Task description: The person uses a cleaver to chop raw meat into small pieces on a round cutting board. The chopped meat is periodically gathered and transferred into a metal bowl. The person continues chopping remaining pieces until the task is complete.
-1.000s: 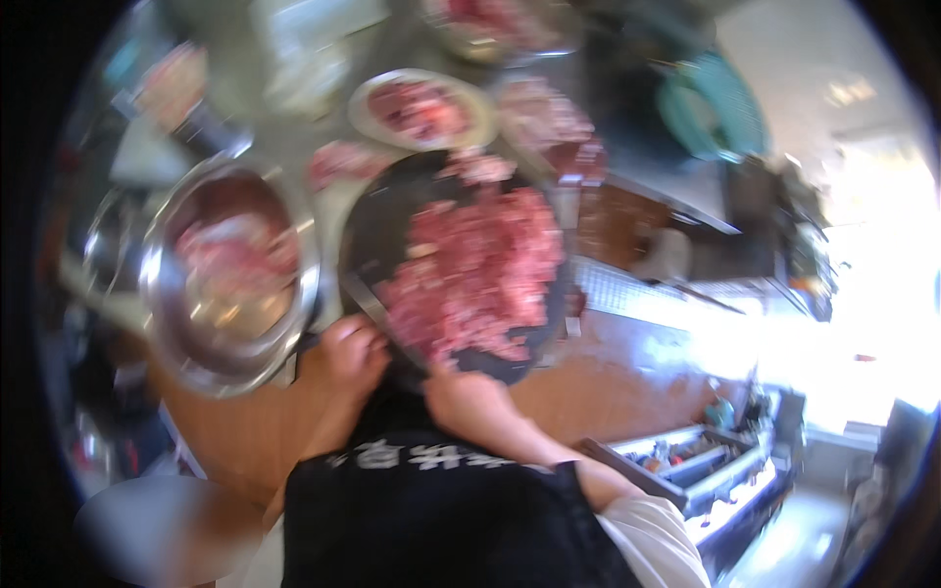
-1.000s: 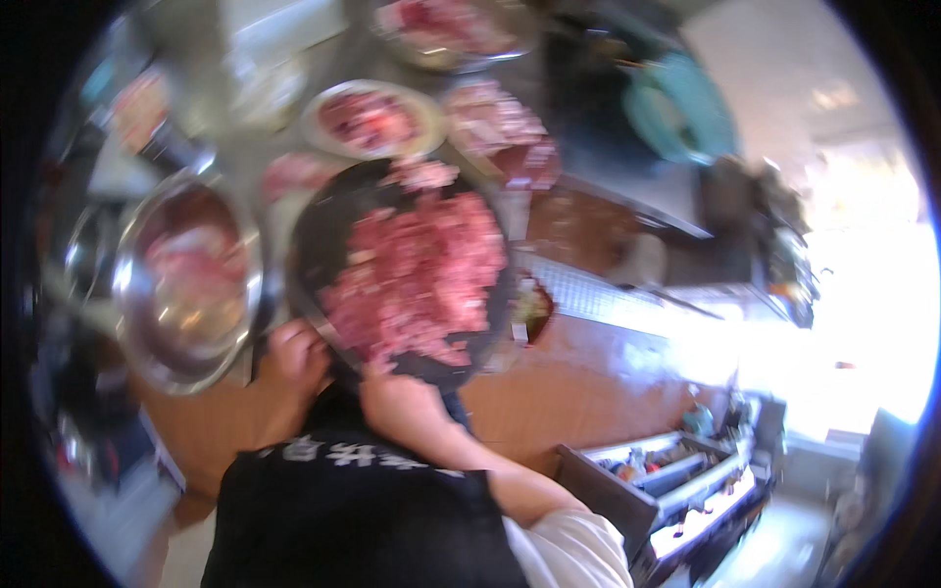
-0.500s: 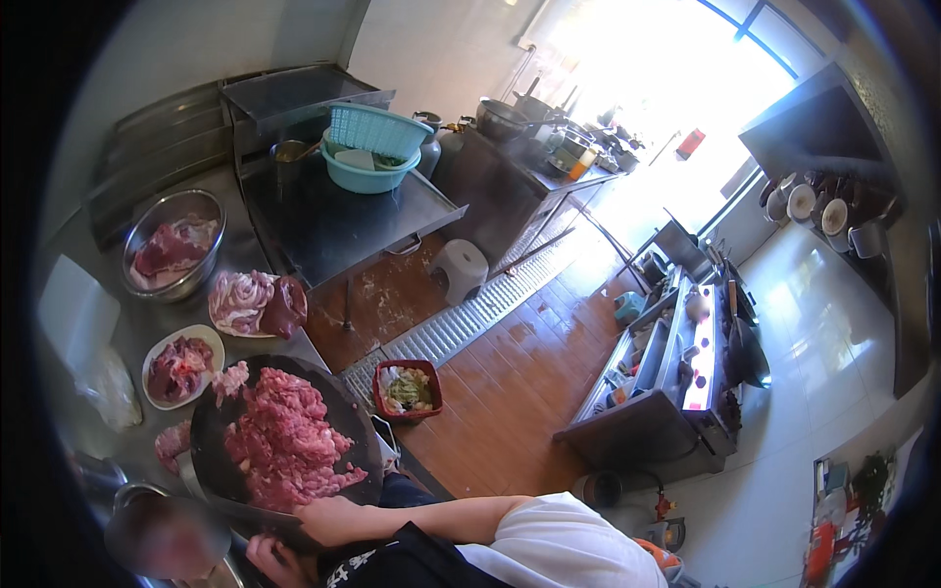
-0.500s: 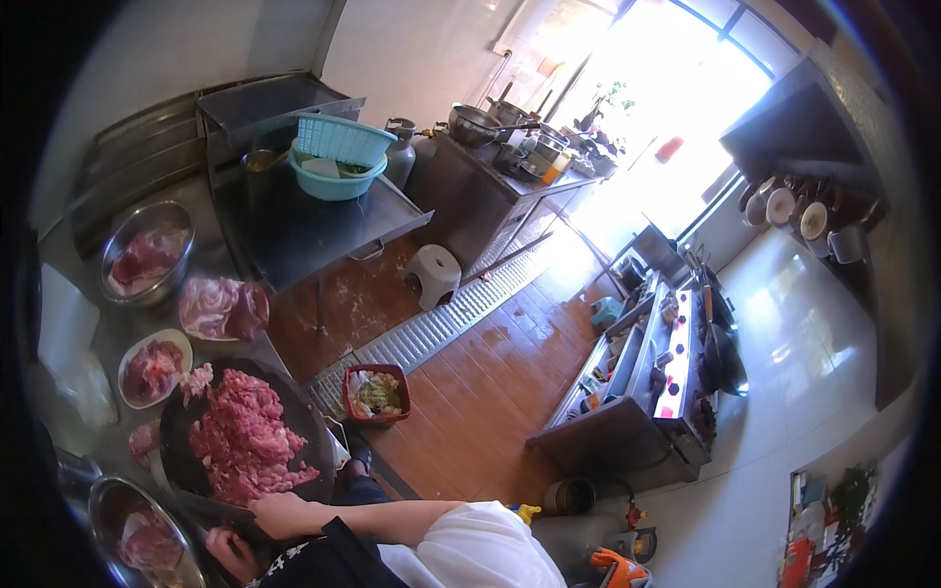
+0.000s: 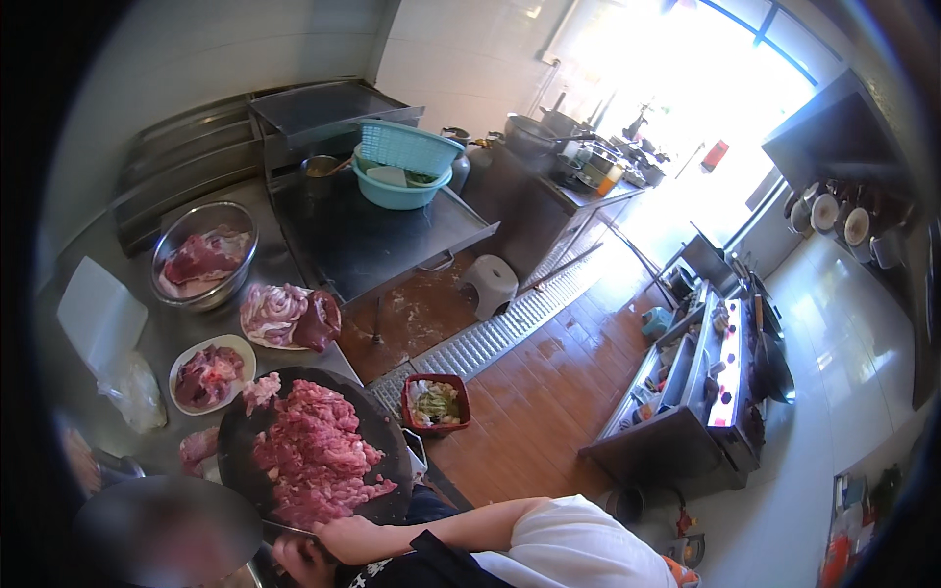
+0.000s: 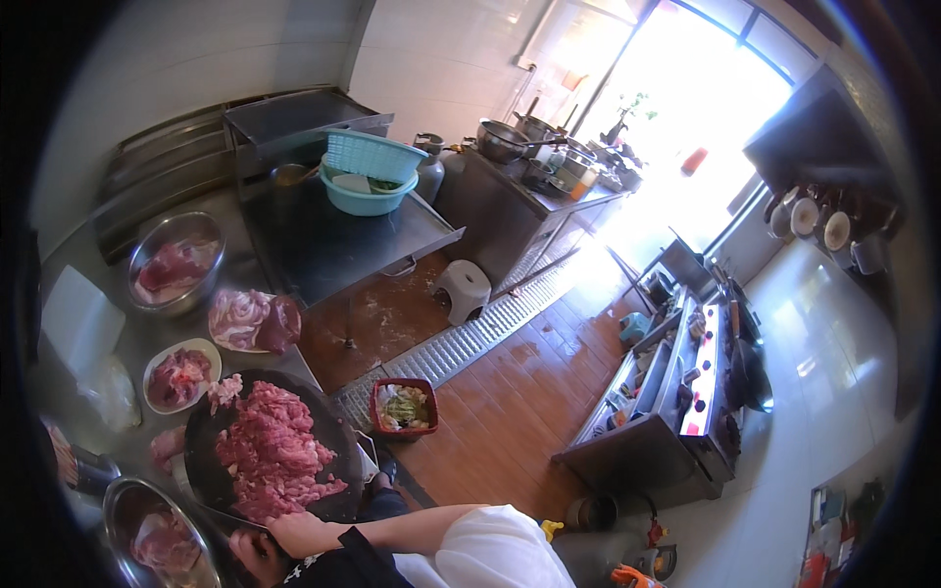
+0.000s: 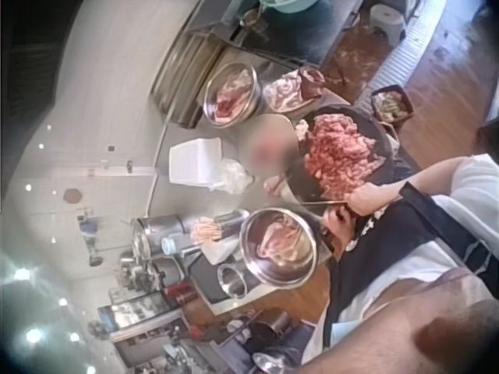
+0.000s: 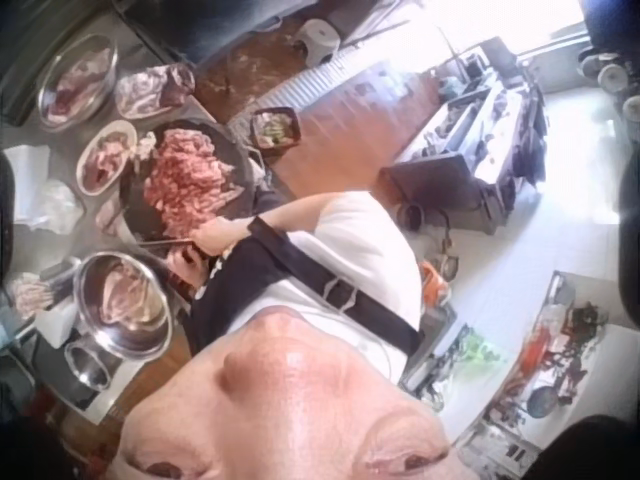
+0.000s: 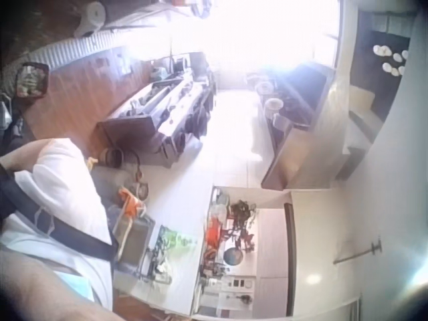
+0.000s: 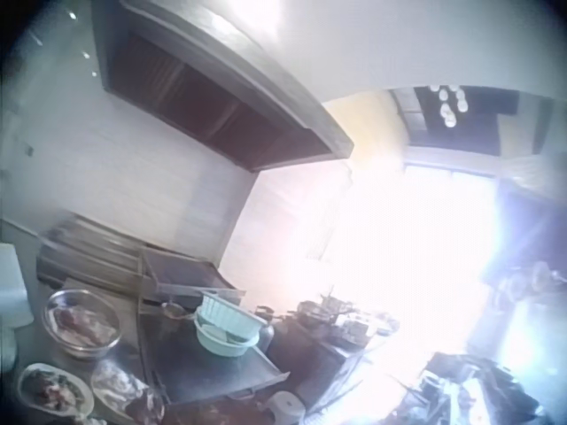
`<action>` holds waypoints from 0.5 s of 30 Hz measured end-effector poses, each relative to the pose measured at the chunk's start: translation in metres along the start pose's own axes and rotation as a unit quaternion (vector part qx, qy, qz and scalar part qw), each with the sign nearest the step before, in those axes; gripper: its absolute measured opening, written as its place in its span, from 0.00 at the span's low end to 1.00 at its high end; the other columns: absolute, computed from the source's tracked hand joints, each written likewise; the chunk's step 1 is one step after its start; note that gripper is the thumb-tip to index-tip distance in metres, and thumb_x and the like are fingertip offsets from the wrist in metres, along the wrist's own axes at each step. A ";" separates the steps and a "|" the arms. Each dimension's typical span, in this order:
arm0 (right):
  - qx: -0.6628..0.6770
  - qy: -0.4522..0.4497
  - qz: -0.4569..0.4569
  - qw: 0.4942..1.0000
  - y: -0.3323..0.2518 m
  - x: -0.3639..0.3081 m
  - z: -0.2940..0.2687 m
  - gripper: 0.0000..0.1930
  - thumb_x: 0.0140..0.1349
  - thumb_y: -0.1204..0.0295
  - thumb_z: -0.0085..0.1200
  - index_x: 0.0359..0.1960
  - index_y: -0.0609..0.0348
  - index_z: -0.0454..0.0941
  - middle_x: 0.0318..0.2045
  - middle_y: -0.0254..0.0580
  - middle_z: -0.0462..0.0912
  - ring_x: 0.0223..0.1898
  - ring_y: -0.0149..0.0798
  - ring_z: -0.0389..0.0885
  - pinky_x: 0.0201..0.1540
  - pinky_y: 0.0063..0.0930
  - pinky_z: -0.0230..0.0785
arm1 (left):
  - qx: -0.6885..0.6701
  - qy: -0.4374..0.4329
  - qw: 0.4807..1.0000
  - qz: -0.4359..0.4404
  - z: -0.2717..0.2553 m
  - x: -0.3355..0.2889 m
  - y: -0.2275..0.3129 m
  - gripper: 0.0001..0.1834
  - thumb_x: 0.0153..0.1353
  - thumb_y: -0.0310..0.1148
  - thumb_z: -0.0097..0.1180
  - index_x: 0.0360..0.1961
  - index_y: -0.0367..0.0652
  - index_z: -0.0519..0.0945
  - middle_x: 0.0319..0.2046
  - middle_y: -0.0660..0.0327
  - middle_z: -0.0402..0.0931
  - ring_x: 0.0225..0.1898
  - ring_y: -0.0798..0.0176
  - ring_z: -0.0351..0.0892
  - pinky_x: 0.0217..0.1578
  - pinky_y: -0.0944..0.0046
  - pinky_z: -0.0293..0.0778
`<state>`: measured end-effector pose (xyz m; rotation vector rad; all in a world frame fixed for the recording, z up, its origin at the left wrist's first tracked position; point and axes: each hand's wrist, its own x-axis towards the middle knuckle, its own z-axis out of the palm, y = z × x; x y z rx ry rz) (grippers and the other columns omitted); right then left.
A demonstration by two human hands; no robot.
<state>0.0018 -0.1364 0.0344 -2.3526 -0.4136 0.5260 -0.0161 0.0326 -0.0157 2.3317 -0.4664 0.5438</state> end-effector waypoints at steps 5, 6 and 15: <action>0.021 0.003 0.023 0.999 -0.012 0.021 -0.007 0.14 0.56 0.67 0.53 0.38 0.65 0.73 0.27 0.54 0.82 0.31 0.56 0.83 0.33 0.48 0.75 | -0.065 0.017 0.997 -0.042 0.007 -0.009 -0.002 0.16 0.60 0.39 0.59 0.42 0.38 0.78 0.43 0.46 0.74 0.44 0.45 0.72 0.46 0.49 0.68; 0.013 0.010 0.022 1.000 -0.002 0.024 -0.003 0.14 0.56 0.66 0.52 0.38 0.64 0.73 0.27 0.54 0.82 0.30 0.55 0.83 0.32 0.48 0.75 | -0.073 -0.013 0.994 -0.085 0.010 -0.015 -0.010 0.17 0.60 0.41 0.60 0.45 0.41 0.78 0.46 0.46 0.73 0.46 0.45 0.71 0.49 0.49 0.67; -0.100 0.021 0.028 0.994 0.015 -0.006 -0.025 0.11 0.60 0.62 0.51 0.33 0.56 0.75 0.17 0.47 0.78 0.21 0.49 0.81 0.22 0.43 0.72 | -0.170 0.049 0.953 -0.247 -0.014 0.026 0.019 0.05 0.51 0.18 0.55 0.30 0.38 0.74 0.32 0.59 0.71 0.31 0.64 0.70 0.31 0.70 0.67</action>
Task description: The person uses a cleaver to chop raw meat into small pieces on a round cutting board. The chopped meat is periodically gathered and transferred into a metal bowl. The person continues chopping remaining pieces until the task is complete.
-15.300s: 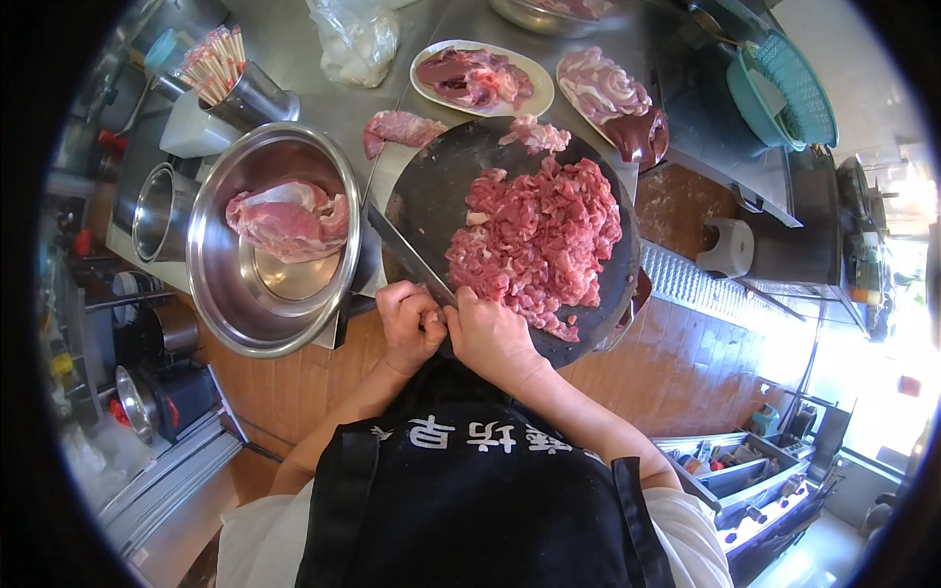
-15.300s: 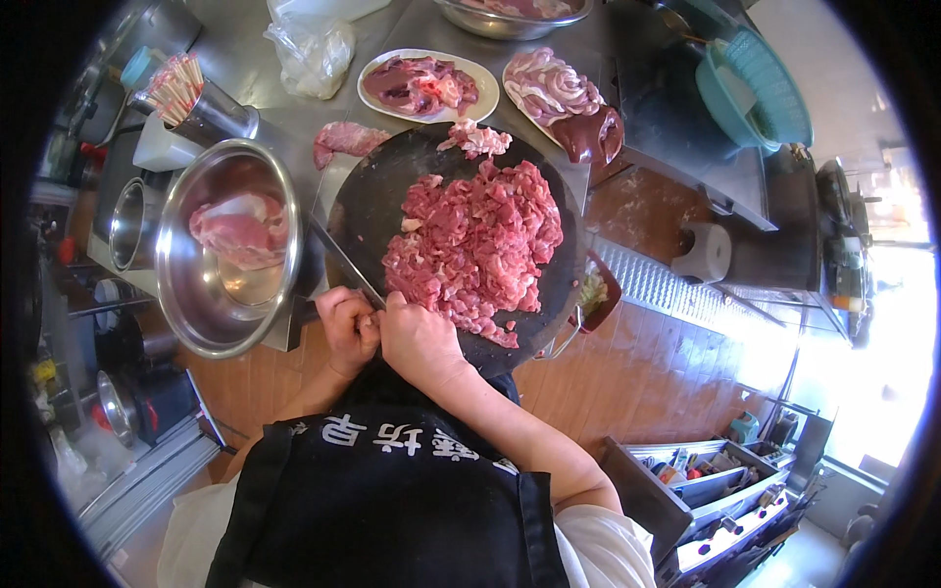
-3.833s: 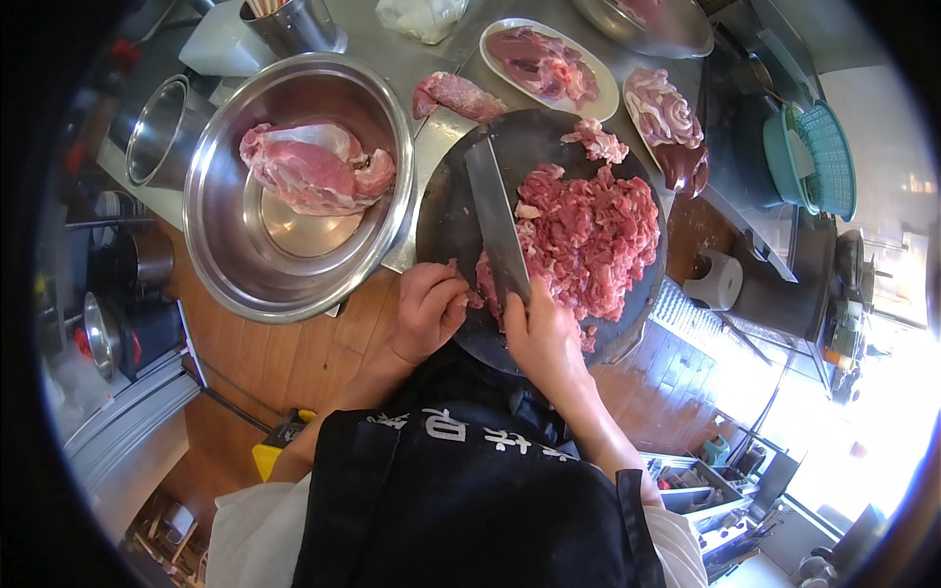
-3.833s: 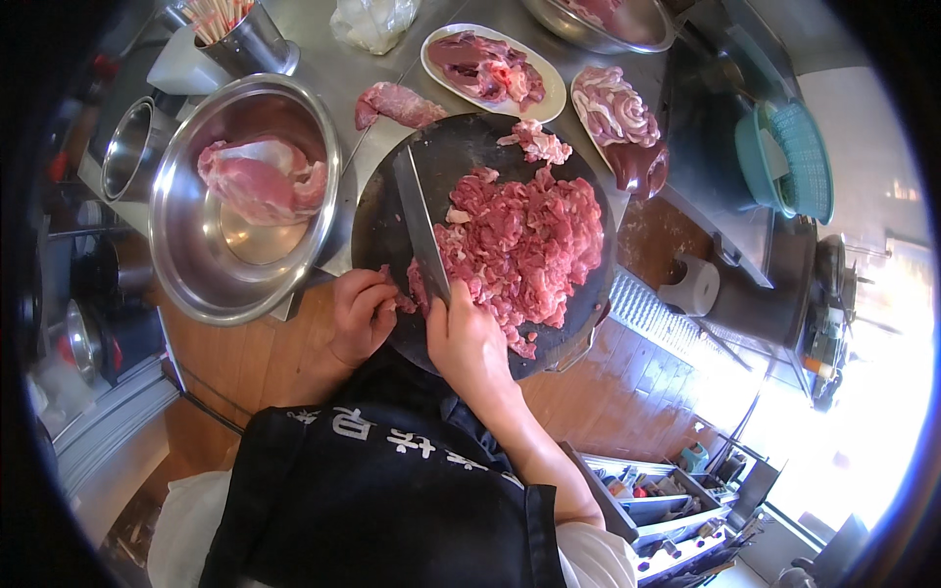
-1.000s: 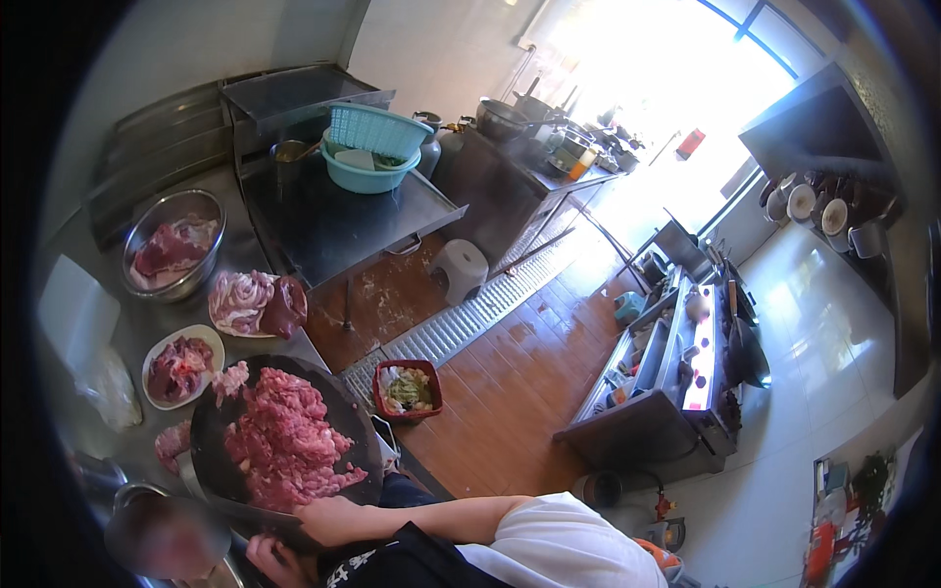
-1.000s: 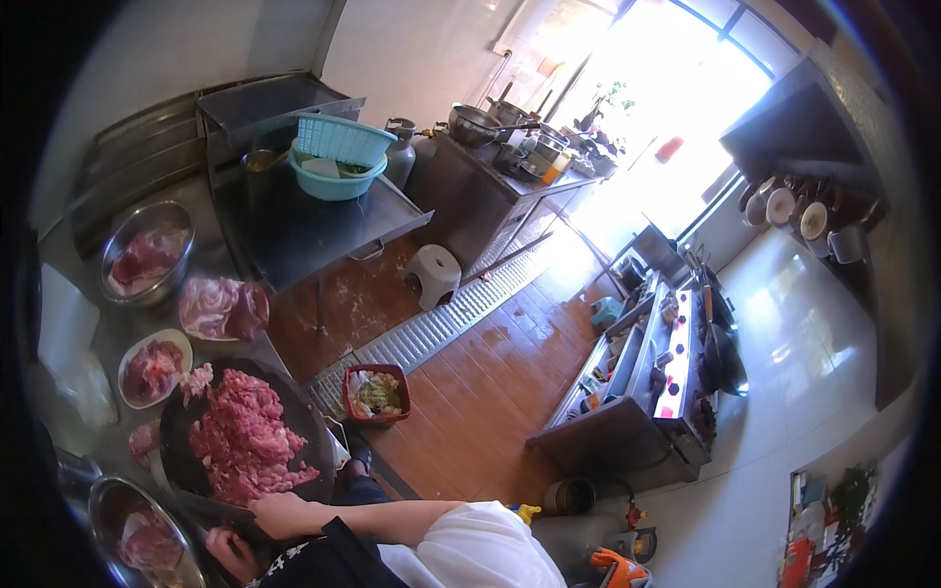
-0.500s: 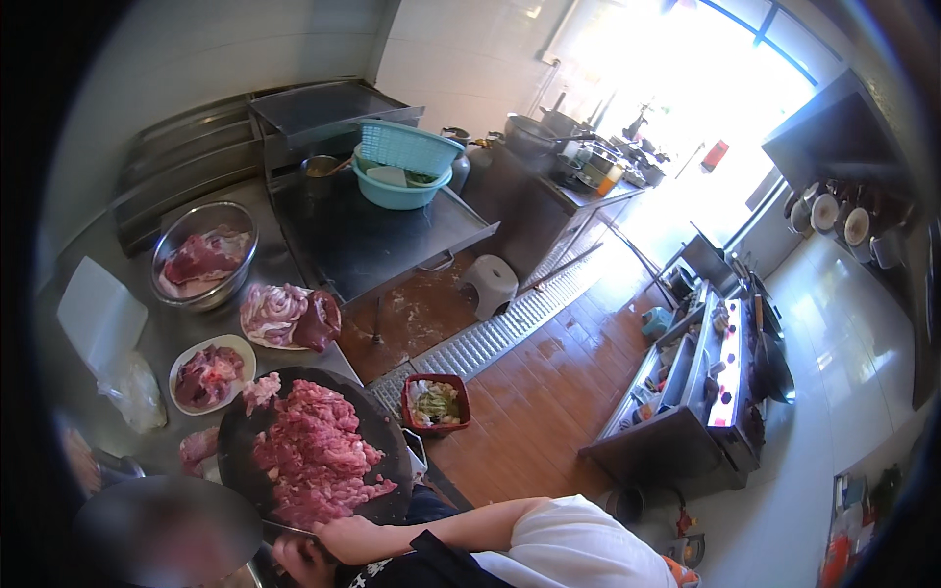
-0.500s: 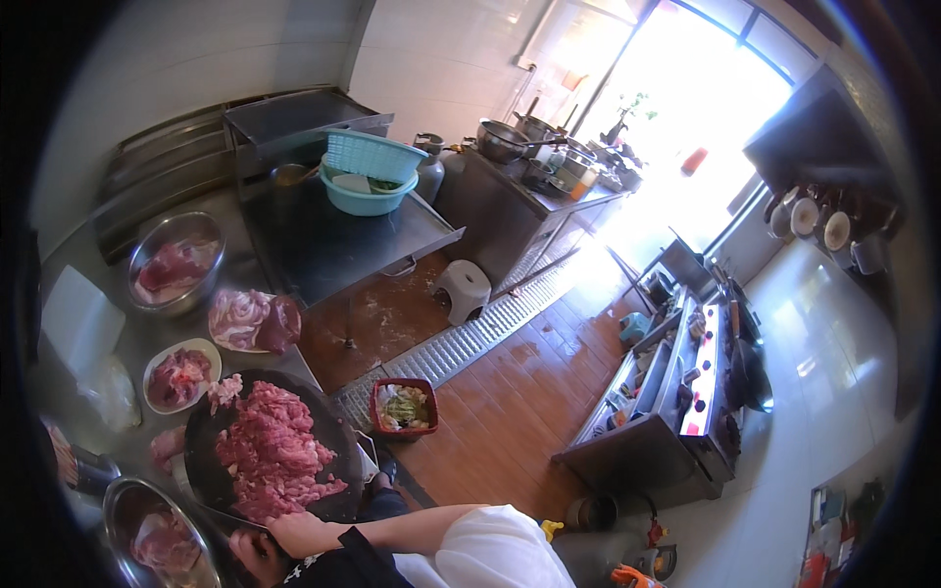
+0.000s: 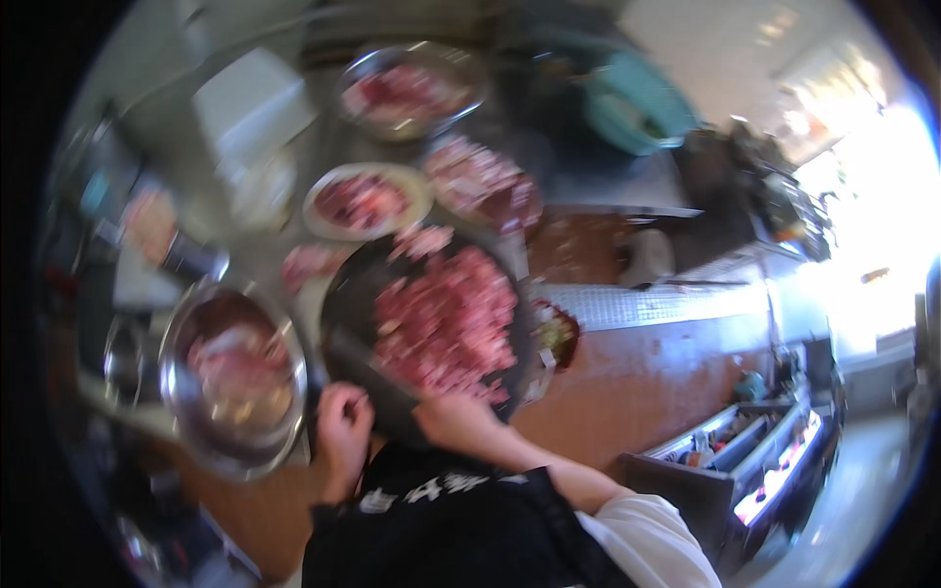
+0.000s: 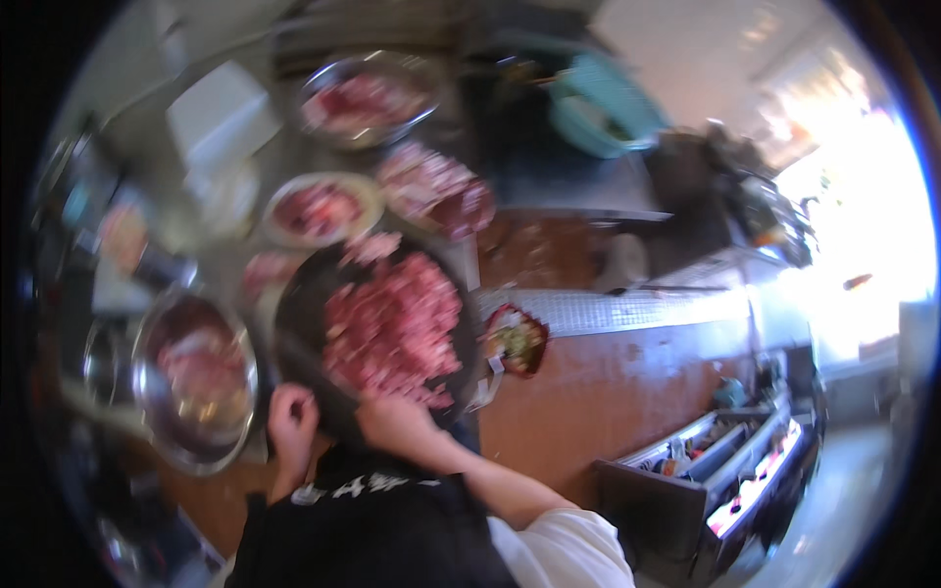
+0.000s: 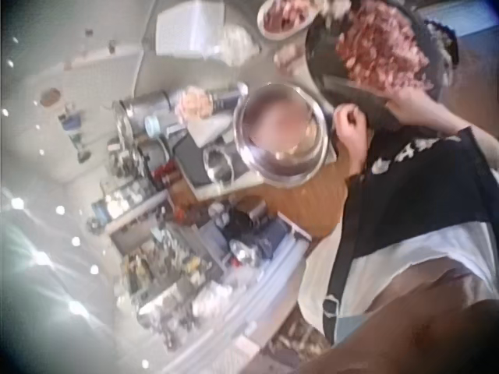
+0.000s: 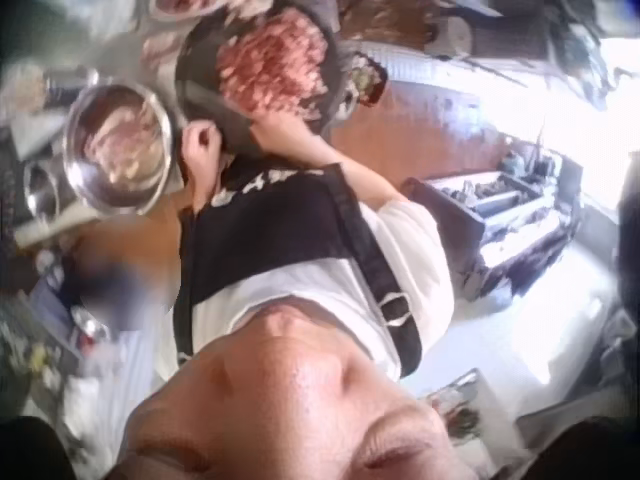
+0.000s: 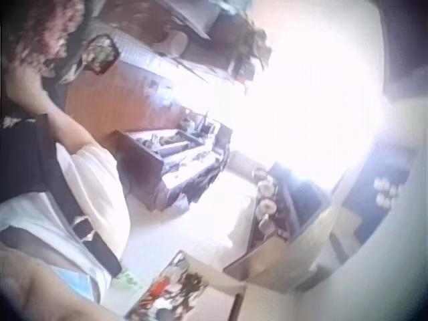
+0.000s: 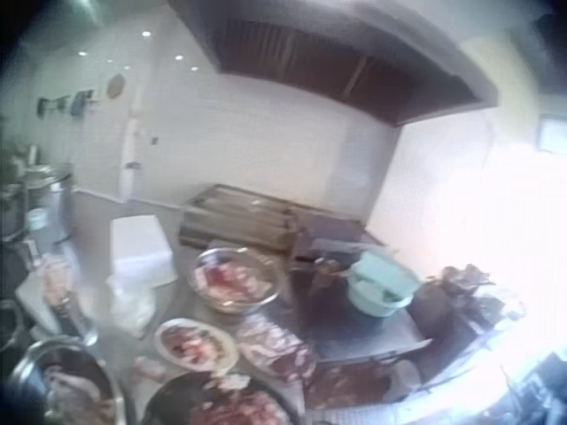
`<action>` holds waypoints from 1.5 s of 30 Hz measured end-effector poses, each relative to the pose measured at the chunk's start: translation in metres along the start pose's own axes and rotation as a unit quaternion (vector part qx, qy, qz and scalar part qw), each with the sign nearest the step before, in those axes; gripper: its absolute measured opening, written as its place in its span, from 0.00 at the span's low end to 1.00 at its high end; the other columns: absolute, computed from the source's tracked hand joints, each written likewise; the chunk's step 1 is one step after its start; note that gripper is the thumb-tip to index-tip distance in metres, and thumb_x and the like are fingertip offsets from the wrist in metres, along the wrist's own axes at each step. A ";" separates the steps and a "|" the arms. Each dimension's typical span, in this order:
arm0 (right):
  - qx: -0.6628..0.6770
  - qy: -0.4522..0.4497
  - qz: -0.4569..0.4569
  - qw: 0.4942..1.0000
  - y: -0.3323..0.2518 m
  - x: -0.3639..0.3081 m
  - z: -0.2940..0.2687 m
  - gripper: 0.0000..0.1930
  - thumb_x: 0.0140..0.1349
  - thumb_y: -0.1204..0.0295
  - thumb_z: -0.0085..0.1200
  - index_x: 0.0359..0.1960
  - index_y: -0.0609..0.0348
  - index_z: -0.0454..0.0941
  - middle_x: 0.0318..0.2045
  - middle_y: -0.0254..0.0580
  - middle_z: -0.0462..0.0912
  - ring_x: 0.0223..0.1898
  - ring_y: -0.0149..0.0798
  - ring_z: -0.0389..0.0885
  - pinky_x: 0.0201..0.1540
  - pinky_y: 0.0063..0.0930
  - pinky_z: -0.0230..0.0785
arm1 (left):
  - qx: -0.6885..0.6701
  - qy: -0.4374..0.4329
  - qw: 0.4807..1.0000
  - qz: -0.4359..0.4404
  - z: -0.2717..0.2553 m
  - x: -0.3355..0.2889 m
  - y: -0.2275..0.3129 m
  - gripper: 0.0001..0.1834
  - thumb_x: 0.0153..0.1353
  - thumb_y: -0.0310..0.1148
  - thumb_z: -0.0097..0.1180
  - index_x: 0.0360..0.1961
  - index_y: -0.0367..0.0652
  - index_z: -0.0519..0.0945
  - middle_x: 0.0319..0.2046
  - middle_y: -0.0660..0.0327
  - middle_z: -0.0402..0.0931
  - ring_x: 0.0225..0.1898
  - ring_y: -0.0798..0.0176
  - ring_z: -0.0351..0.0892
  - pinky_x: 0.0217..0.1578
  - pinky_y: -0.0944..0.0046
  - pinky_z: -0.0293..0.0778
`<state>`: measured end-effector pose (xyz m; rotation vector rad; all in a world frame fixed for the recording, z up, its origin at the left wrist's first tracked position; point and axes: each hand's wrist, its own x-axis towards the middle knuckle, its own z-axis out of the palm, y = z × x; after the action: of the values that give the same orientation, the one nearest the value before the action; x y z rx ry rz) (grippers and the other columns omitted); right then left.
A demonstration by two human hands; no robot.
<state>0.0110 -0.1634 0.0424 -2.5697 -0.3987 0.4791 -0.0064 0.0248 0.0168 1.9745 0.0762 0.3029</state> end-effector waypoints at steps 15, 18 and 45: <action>0.051 -0.030 0.033 0.998 -0.029 -0.031 -0.038 0.09 0.63 0.67 0.49 0.38 0.59 0.68 0.17 0.58 0.77 0.21 0.61 0.78 0.26 0.54 0.70 | 0.000 0.065 0.995 0.069 0.020 -0.010 -0.009 0.09 0.51 0.15 0.58 0.33 0.36 0.76 0.35 0.56 0.73 0.32 0.62 0.73 0.31 0.67 0.71; 0.015 -0.056 0.035 0.998 -0.027 -0.044 -0.037 0.09 0.62 0.67 0.49 0.37 0.58 0.68 0.17 0.56 0.78 0.21 0.60 0.78 0.26 0.52 0.71 | 0.024 0.087 0.993 0.075 0.027 -0.012 -0.016 0.09 0.49 0.16 0.59 0.32 0.36 0.76 0.34 0.55 0.73 0.32 0.59 0.73 0.31 0.65 0.71; -0.020 -0.083 -0.010 0.996 -0.021 -0.055 -0.040 0.08 0.64 0.68 0.46 0.37 0.61 0.66 0.17 0.54 0.78 0.20 0.58 0.79 0.24 0.52 0.72 | 0.059 0.127 0.982 0.124 0.034 -0.012 -0.022 0.09 0.47 0.18 0.58 0.31 0.39 0.74 0.32 0.55 0.72 0.36 0.51 0.72 0.39 0.57 0.70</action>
<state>-0.0260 -0.1816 0.0998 -2.5699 -0.4958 0.6858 -0.0082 0.0015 -0.0178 2.0554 0.0122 0.7272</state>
